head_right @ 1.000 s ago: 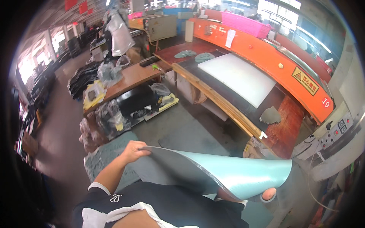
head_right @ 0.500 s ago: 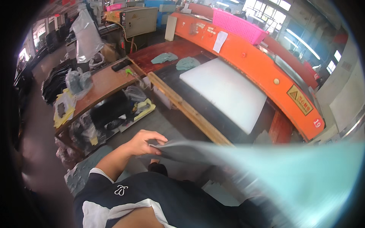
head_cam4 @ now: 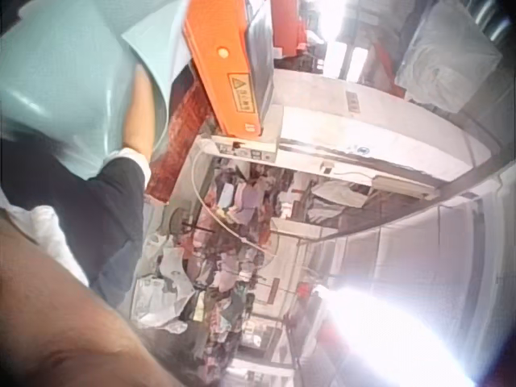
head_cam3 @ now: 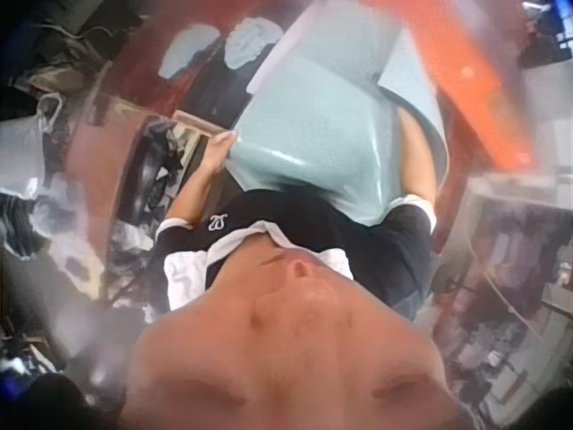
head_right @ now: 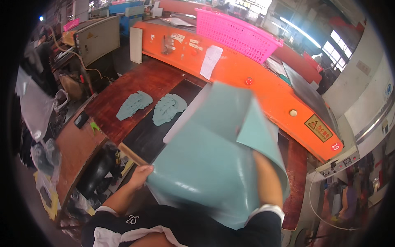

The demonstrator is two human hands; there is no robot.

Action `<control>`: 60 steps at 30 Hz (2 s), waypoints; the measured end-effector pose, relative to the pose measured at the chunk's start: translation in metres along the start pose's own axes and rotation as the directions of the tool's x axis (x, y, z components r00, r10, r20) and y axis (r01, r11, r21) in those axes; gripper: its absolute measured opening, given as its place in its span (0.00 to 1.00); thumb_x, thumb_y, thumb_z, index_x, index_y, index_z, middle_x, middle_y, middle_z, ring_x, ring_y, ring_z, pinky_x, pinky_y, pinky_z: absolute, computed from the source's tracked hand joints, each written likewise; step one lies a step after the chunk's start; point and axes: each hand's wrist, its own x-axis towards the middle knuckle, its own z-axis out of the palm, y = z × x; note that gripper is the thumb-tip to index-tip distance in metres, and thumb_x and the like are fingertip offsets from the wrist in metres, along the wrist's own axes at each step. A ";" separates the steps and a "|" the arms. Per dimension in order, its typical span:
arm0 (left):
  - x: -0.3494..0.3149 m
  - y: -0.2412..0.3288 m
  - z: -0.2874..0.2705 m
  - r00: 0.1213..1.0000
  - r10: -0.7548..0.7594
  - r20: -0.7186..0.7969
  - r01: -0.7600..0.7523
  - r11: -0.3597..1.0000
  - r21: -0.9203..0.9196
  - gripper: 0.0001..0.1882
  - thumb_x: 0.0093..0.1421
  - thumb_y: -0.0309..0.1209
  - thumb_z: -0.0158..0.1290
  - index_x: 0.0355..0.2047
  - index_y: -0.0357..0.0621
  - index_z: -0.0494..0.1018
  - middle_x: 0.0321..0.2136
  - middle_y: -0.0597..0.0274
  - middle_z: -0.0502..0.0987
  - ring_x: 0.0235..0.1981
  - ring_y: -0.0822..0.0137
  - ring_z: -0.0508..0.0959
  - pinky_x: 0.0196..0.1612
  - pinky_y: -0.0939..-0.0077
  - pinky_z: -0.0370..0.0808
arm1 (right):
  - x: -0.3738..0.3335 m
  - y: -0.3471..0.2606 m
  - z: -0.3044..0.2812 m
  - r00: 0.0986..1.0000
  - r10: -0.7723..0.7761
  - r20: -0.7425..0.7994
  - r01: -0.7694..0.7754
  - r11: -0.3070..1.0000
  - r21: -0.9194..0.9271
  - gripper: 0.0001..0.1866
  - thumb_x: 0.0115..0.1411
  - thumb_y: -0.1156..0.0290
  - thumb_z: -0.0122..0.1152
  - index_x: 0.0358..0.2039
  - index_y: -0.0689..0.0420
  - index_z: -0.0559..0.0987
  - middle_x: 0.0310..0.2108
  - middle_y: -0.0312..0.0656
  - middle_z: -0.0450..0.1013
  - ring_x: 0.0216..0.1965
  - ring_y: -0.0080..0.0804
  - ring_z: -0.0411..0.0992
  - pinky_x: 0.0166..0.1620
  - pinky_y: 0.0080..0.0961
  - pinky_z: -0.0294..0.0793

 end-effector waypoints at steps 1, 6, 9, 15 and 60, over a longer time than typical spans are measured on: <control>0.011 0.001 -0.012 0.999 -0.039 -0.036 0.040 0.999 0.012 0.15 0.63 0.37 0.50 0.32 0.34 0.76 0.26 0.67 0.76 0.28 0.77 0.72 0.34 0.81 0.70 | -0.047 0.016 0.018 0.997 -0.015 0.077 0.034 0.969 -0.243 0.34 0.57 0.50 0.54 0.56 0.62 0.64 0.55 0.56 0.62 0.54 0.46 0.64 0.56 0.41 0.62; 0.026 -0.008 -0.040 0.973 -0.196 -0.118 0.179 0.974 -0.138 0.15 0.63 0.37 0.49 0.31 0.37 0.75 0.26 0.69 0.76 0.28 0.79 0.72 0.34 0.83 0.68 | -0.196 0.042 0.036 0.993 0.004 -0.118 -0.029 0.976 -0.215 0.34 0.53 0.58 0.61 0.56 0.63 0.63 0.58 0.58 0.57 0.58 0.55 0.57 0.58 0.44 0.59; 0.027 -0.011 -0.048 0.972 -0.208 -0.114 0.197 0.975 -0.101 0.14 0.63 0.37 0.49 0.30 0.39 0.76 0.26 0.70 0.76 0.28 0.79 0.72 0.34 0.83 0.68 | -0.212 0.065 0.018 0.885 0.112 -0.453 -0.064 0.991 0.121 0.31 0.53 0.64 0.61 0.55 0.64 0.64 0.56 0.54 0.60 0.55 0.49 0.62 0.55 0.34 0.63; 0.030 -0.019 -0.059 0.970 -0.170 -0.173 0.163 0.985 -0.053 0.13 0.63 0.35 0.50 0.29 0.38 0.76 0.26 0.70 0.76 0.27 0.79 0.71 0.34 0.83 0.67 | -0.196 0.124 0.010 0.881 0.149 -0.449 -0.261 0.944 -0.201 0.25 0.51 0.65 0.60 0.48 0.64 0.70 0.51 0.55 0.65 0.47 0.51 0.66 0.48 0.38 0.67; 0.275 0.027 0.162 0.765 0.116 0.633 -0.627 -0.090 0.774 0.32 0.61 0.53 0.42 0.61 0.52 0.56 0.65 0.62 0.49 0.66 0.58 0.46 0.63 0.44 0.43 | -0.121 0.148 0.052 0.989 -0.108 -0.098 0.047 0.875 -0.482 0.29 0.55 0.54 0.57 0.53 0.57 0.70 0.57 0.49 0.62 0.58 0.51 0.58 0.57 0.43 0.58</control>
